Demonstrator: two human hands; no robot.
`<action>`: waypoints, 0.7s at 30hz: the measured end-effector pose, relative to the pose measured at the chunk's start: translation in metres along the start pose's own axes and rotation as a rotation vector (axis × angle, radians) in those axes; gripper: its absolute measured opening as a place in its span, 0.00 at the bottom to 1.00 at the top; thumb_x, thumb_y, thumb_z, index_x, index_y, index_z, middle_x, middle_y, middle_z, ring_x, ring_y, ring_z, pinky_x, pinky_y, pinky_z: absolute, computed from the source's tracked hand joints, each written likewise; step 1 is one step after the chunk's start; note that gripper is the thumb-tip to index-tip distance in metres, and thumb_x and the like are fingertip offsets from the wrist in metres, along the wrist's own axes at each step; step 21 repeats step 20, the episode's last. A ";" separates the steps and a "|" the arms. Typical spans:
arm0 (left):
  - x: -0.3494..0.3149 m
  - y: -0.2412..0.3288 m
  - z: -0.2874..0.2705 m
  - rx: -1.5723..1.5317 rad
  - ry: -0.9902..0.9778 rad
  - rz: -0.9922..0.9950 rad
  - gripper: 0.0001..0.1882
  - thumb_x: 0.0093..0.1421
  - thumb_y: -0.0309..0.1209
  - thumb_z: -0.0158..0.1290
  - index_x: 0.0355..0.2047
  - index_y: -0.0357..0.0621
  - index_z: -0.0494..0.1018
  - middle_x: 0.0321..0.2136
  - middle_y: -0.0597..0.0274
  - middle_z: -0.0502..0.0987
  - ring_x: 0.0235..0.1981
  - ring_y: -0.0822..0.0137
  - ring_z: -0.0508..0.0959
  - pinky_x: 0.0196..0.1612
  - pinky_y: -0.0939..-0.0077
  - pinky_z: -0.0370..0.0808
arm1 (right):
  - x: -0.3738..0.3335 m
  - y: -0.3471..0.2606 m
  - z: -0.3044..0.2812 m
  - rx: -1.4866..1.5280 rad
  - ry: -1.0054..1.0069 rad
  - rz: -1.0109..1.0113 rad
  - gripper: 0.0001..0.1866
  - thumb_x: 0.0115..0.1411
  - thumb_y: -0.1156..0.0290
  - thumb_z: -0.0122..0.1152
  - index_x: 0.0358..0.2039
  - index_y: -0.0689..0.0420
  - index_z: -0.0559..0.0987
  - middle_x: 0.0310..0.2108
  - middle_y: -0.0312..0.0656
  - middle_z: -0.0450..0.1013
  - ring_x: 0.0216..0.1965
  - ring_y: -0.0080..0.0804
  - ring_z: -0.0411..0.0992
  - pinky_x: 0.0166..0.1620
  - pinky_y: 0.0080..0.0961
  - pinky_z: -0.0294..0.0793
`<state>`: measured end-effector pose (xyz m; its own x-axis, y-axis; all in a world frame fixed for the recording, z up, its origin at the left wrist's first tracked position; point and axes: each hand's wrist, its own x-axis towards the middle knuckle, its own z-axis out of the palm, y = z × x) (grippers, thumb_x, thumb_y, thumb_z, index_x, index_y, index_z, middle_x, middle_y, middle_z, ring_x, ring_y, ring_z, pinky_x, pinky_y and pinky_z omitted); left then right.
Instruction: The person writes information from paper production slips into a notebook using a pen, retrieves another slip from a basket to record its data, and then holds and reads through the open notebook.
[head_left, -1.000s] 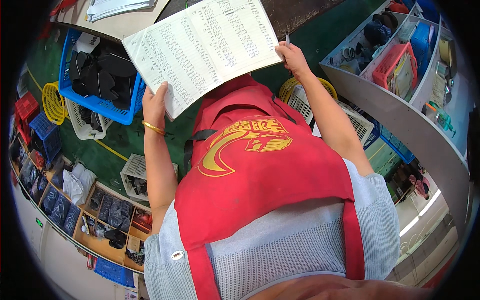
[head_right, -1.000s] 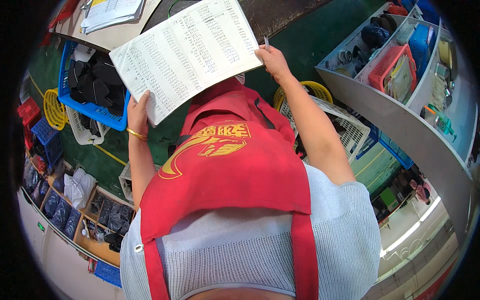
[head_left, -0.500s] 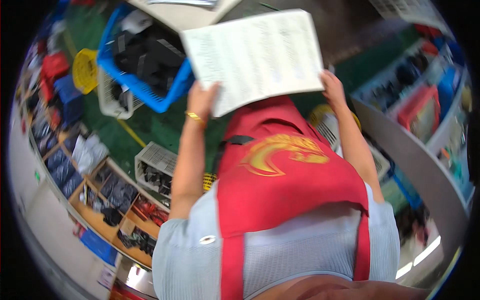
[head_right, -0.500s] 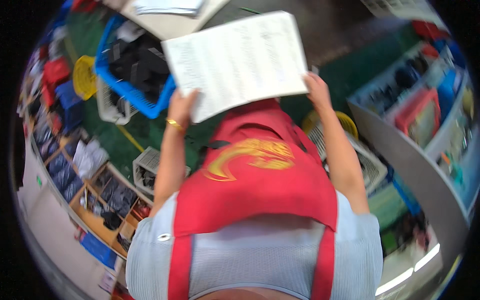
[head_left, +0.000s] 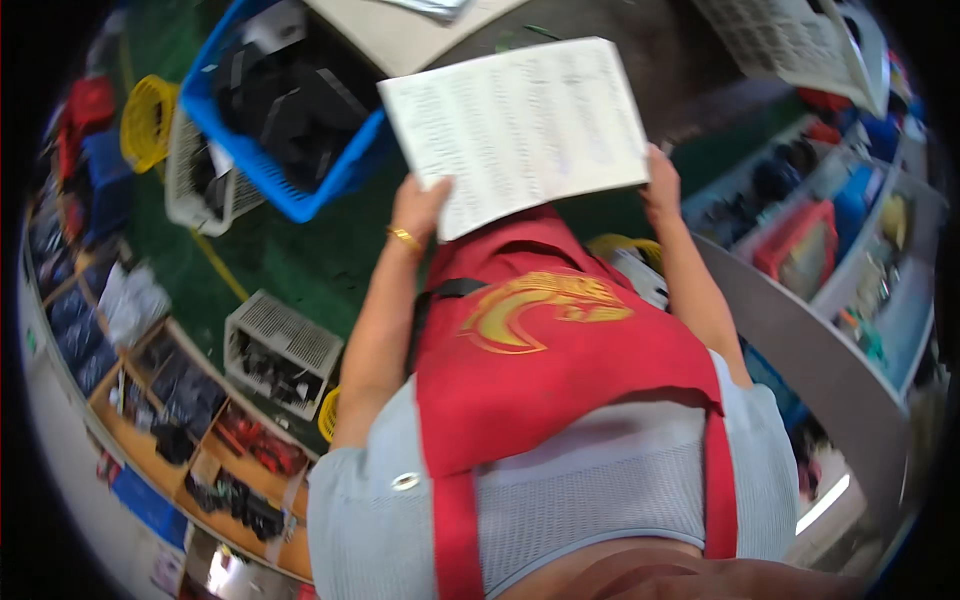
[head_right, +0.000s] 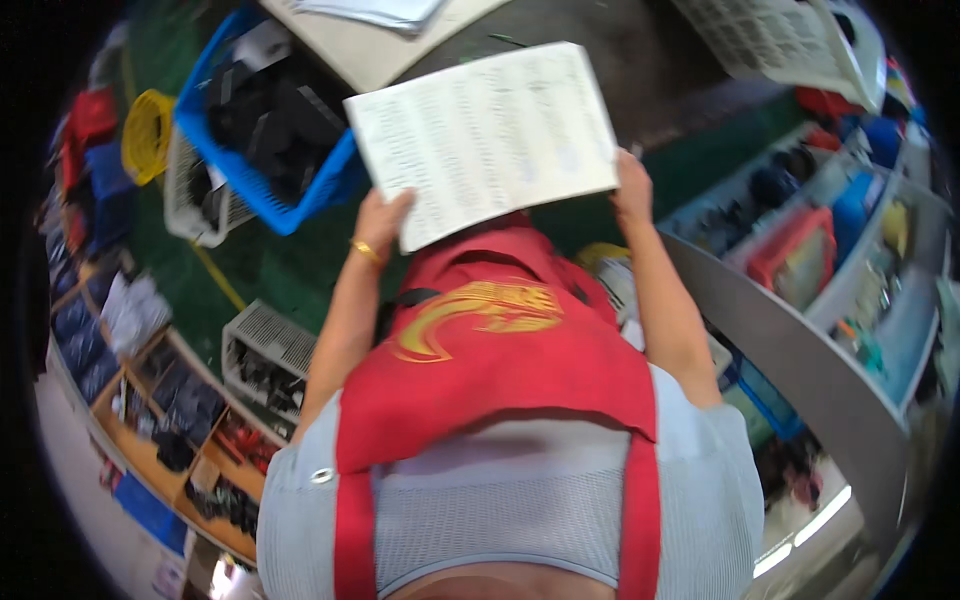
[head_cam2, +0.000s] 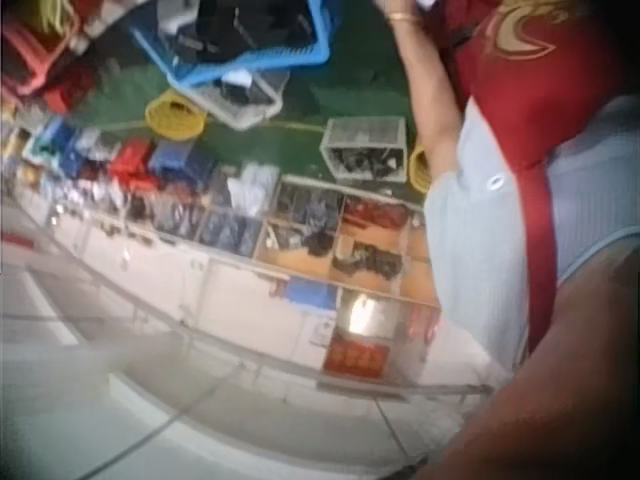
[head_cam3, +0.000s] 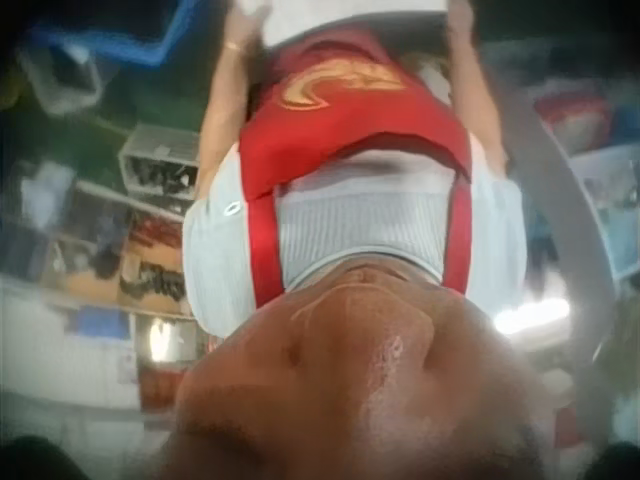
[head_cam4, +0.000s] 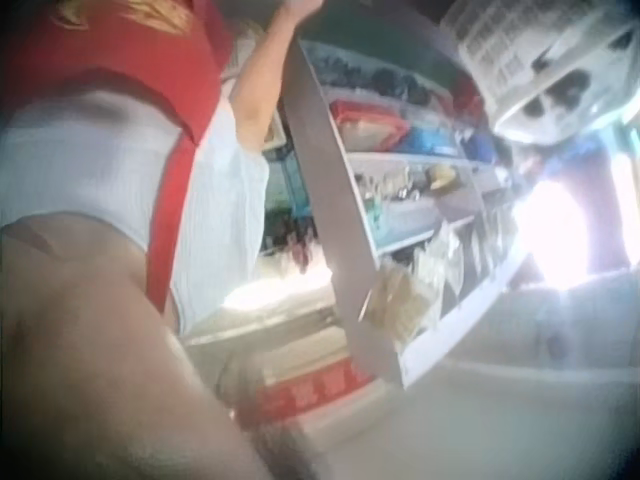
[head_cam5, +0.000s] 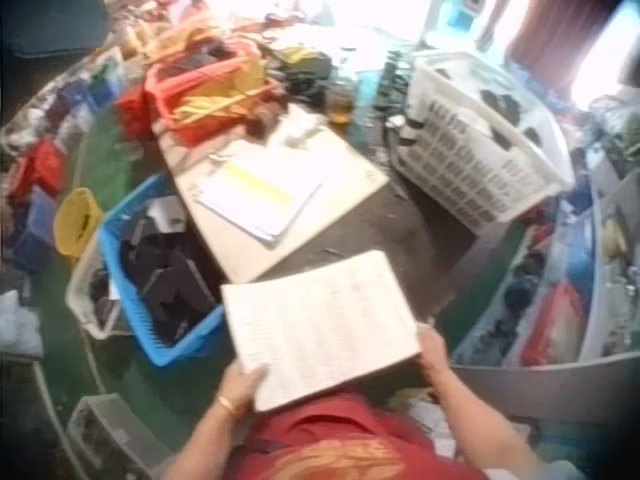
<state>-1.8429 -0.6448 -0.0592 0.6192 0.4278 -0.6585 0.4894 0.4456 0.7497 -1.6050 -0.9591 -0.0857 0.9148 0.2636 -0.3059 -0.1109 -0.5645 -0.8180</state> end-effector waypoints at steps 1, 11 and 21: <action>0.000 0.001 -0.001 0.001 -0.005 -0.013 0.18 0.58 0.25 0.52 0.49 0.33 0.68 0.43 0.55 0.76 0.41 0.65 0.77 0.46 0.73 0.73 | -0.005 -0.014 0.004 0.259 0.093 0.298 0.21 0.63 0.54 0.47 0.44 0.57 0.76 0.38 0.40 0.73 0.37 0.30 0.70 0.37 0.24 0.68; 0.013 -0.007 -0.016 0.086 -0.024 -0.129 0.29 0.59 0.29 0.53 0.58 0.38 0.55 0.46 0.53 0.73 0.44 0.63 0.76 0.41 0.65 0.75 | -0.012 -0.073 -0.072 0.439 0.254 0.154 0.14 0.62 0.62 0.54 0.42 0.57 0.76 0.33 0.38 0.77 0.31 0.23 0.76 0.18 0.11 0.51; -0.070 0.141 -0.026 0.225 0.042 0.693 0.36 0.59 0.28 0.52 0.63 0.38 0.47 0.54 0.41 0.65 0.54 0.53 0.68 0.56 0.66 0.66 | -0.050 -0.259 -0.115 0.941 -0.202 -0.809 0.24 0.65 0.52 0.40 0.37 0.60 0.77 0.35 0.47 0.75 0.25 0.26 0.66 0.20 0.16 0.58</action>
